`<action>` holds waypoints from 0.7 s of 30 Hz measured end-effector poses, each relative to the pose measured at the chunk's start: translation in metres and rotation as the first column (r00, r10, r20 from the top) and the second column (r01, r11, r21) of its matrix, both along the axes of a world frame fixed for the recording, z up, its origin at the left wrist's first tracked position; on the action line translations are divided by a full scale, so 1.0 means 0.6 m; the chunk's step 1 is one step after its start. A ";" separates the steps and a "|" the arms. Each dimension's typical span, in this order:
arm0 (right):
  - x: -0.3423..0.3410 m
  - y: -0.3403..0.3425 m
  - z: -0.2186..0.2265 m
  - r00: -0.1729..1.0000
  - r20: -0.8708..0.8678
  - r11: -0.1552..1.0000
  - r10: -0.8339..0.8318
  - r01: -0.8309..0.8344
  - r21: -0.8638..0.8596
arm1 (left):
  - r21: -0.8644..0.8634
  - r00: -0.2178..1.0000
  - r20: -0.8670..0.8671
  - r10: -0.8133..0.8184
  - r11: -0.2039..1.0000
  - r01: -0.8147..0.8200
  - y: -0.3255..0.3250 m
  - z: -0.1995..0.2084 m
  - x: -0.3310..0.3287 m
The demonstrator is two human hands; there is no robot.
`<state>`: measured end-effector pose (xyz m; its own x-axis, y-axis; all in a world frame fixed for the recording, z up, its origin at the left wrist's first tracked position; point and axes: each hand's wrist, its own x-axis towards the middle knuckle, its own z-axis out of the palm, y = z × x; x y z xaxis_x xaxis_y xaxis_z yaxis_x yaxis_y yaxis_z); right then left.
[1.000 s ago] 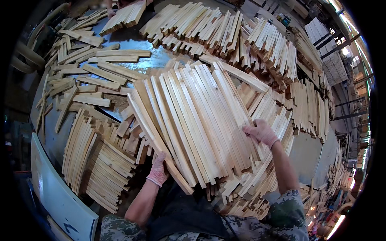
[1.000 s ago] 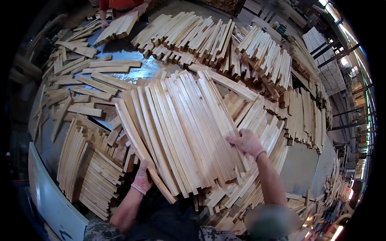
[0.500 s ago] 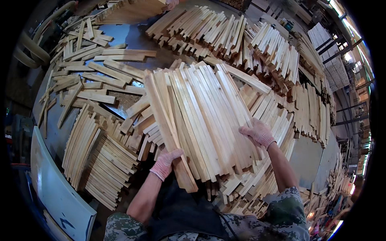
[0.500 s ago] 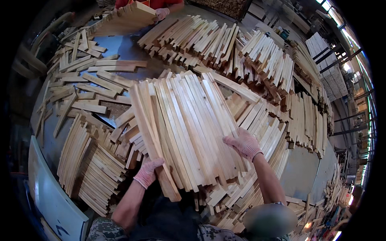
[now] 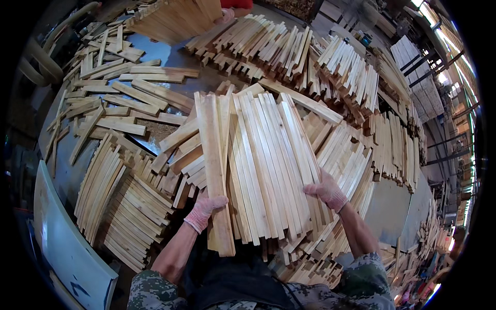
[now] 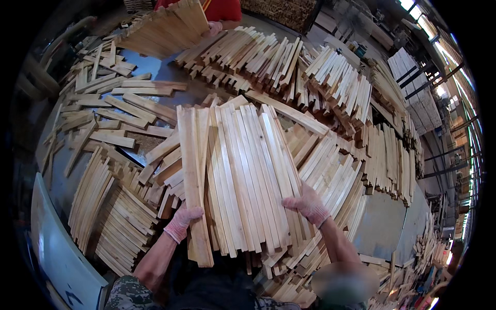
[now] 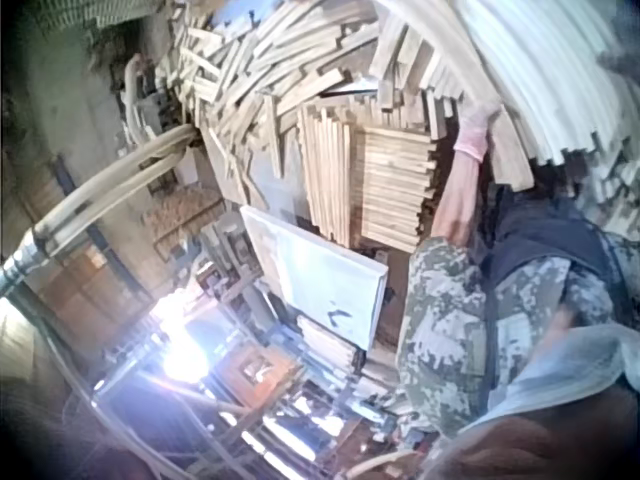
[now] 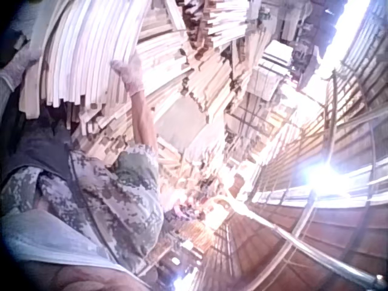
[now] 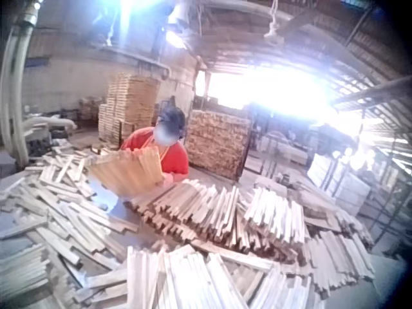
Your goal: The person repeatedly picks up stacks of light-colored wooden slats from a metal table and places them onto a moving conveyor belt. The person wears pink gloves and handles the wood by hand, organizing the pieces into neat piles on the belt.
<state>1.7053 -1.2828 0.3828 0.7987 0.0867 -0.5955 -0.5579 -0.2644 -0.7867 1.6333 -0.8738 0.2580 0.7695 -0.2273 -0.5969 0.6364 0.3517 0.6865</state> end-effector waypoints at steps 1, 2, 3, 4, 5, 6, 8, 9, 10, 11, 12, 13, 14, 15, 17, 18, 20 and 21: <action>-0.010 -0.007 -0.008 1.000 0.013 1.000 0.006 -0.006 -0.007 | -0.025 0.998 0.053 0.015 1.000 -0.014 -0.005 0.018 -0.003; -0.018 -0.019 -0.020 1.000 0.025 1.000 0.013 -0.013 -0.014 | -0.023 0.999 0.042 0.000 1.000 0.001 -0.001 0.022 -0.010; -0.024 -0.016 -0.020 0.999 0.032 1.000 0.020 -0.020 -0.021 | -0.038 0.999 0.044 0.005 0.999 -0.003 0.000 0.028 -0.019; -0.032 -0.014 -0.012 1.000 0.014 1.000 -0.012 0.012 -0.002 | -0.052 0.999 0.047 0.010 0.999 -0.008 -0.001 0.037 -0.029; -0.038 -0.011 -0.006 1.000 0.023 1.000 0.011 -0.010 -0.012 | -0.066 0.999 0.051 0.017 0.998 -0.013 -0.003 0.044 -0.039; -0.043 -0.009 0.001 0.999 0.034 0.999 0.038 -0.037 -0.026 | -0.063 0.996 0.072 0.049 0.997 -0.044 -0.006 0.047 -0.052; -0.058 0.004 0.025 0.997 0.058 0.996 0.046 -0.042 -0.072 | -0.112 1.000 0.010 0.015 0.994 -0.014 0.000 0.046 -0.073; -0.066 0.020 0.041 0.997 0.074 0.995 0.038 -0.031 -0.094 | -0.126 1.000 -0.021 0.013 0.992 -0.015 0.010 0.046 -0.087; -0.073 0.040 0.056 0.995 0.089 0.994 0.042 -0.032 -0.105 | -0.087 0.998 0.000 0.058 0.995 -0.058 0.012 0.051 -0.102; -0.081 0.057 0.074 0.997 0.067 0.996 0.035 -0.029 -0.088 | -0.073 0.999 0.000 0.044 0.996 -0.044 0.021 0.068 -0.112; -0.088 0.076 0.090 0.998 0.044 0.997 0.044 -0.041 -0.068 | -0.067 0.997 0.050 0.065 0.996 -0.061 0.032 0.077 -0.126; -0.098 0.091 0.097 0.998 0.040 0.991 0.057 -0.052 -0.119 | -0.060 0.991 0.103 0.079 0.996 -0.073 0.045 0.083 -0.138; -0.109 0.107 0.098 0.997 0.041 0.983 0.071 -0.063 -0.172 | -0.062 0.984 0.148 0.099 0.994 -0.091 0.062 0.100 -0.152; -0.120 0.120 0.096 0.996 0.067 0.990 0.059 -0.050 -0.132 | -0.065 0.974 0.195 0.119 0.992 -0.108 0.077 0.115 -0.164; -0.147 0.154 0.083 0.988 0.136 0.996 0.070 -0.063 -0.058 | -0.041 0.950 0.284 0.130 0.991 -0.124 0.124 0.124 -0.204; -0.159 0.172 0.077 0.978 0.184 0.995 0.095 -0.091 -0.028 | -0.009 0.939 0.315 0.140 0.989 -0.145 0.150 0.131 -0.228; -0.181 0.233 0.083 0.955 0.260 0.986 0.141 -0.158 0.046 | 0.009 0.940 0.299 0.162 0.985 -0.173 0.204 0.146 -0.284; -0.195 0.271 0.091 0.943 0.290 0.977 0.162 -0.195 0.090 | 0.011 0.927 0.305 0.220 0.972 -0.234 0.233 0.153 -0.321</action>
